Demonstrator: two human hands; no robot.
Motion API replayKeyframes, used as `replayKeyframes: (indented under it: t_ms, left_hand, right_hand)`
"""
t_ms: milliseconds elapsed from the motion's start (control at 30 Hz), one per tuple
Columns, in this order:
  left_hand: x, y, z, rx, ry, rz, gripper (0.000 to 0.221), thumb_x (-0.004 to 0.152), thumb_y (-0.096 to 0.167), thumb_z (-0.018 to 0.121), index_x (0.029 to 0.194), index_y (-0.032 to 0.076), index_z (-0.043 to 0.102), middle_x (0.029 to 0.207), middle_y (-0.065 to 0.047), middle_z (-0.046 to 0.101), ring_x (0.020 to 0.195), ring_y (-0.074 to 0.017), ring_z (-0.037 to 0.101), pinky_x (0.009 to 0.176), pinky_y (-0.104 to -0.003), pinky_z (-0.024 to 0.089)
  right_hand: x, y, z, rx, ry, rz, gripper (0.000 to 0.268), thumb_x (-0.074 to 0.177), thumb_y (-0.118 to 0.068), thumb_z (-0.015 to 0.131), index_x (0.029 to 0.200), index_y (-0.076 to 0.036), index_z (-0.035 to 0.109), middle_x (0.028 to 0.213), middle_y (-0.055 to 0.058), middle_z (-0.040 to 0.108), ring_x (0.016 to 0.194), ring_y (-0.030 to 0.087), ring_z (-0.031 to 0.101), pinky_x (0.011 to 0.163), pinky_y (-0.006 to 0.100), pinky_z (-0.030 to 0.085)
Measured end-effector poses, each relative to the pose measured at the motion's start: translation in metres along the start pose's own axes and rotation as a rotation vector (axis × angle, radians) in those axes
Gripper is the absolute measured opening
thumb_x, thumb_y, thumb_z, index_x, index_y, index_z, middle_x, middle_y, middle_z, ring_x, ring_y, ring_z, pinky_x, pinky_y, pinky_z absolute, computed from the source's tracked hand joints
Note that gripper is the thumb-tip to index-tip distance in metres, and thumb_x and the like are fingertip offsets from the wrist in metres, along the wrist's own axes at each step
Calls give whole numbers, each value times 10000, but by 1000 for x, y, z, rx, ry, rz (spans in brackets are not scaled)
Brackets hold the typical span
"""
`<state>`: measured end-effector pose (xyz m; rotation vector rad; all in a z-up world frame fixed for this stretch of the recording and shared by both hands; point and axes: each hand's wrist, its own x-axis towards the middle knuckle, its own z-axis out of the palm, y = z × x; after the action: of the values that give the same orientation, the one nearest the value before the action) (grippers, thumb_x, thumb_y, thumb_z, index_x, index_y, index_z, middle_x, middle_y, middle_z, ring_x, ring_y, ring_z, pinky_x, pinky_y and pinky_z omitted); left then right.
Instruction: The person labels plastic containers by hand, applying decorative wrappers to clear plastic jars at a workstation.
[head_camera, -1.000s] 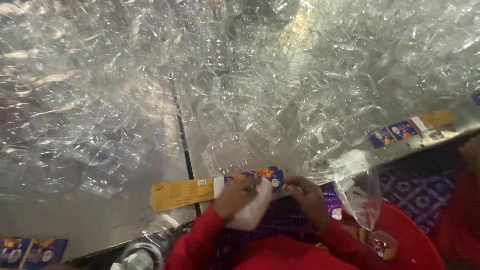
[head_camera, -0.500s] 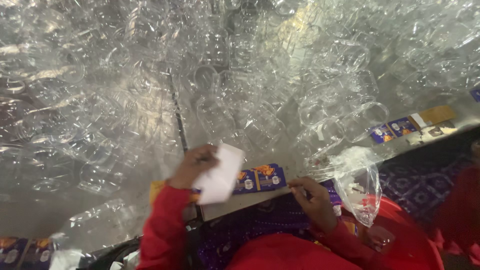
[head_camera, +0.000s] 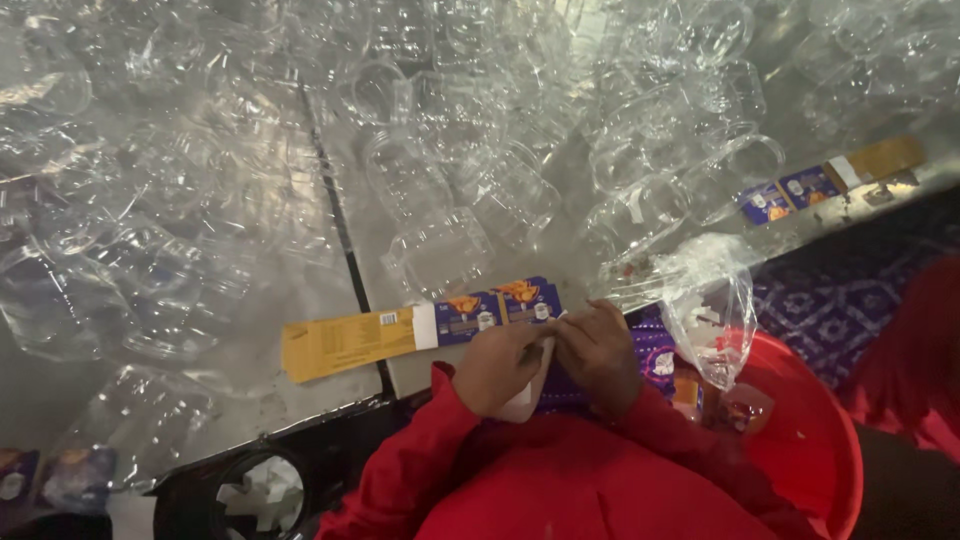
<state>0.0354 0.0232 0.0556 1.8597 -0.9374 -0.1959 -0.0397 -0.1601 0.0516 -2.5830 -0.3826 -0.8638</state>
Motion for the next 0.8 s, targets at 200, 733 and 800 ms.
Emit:
replayKeyframes:
  t_ms: [200,733,800]
  left_hand:
    - [-4,2,-3,-64,-50,-11,366,877,74,647,1236,98,715,954,-200,727,812,-377,708,719,-431,557]
    - [-5,-2,9,-44,-33,14,336,871,60,652,1198,74,727,942,-203,720,826,-386,699,727,-443,551]
    - [-5,-3,9,-74,-45,13,371,879,48,635,1242,65,707,970,-210,716,839,-384,700,733,-443,552]
  right_hand:
    - [-37,42,32,1123,119,710,75,968,-72,635,986,-14,680,954,133,699,888,264,674,862,437,538]
    - [-17,11,4,143,28,87,156,822,-120,733,970,-82,700,916,81,714,884,263,676,931,494,509]
    - [-30,24,15,537,-94,642,116,880,-151,678,958,-68,702,857,68,699,827,236,666,813,475,535]
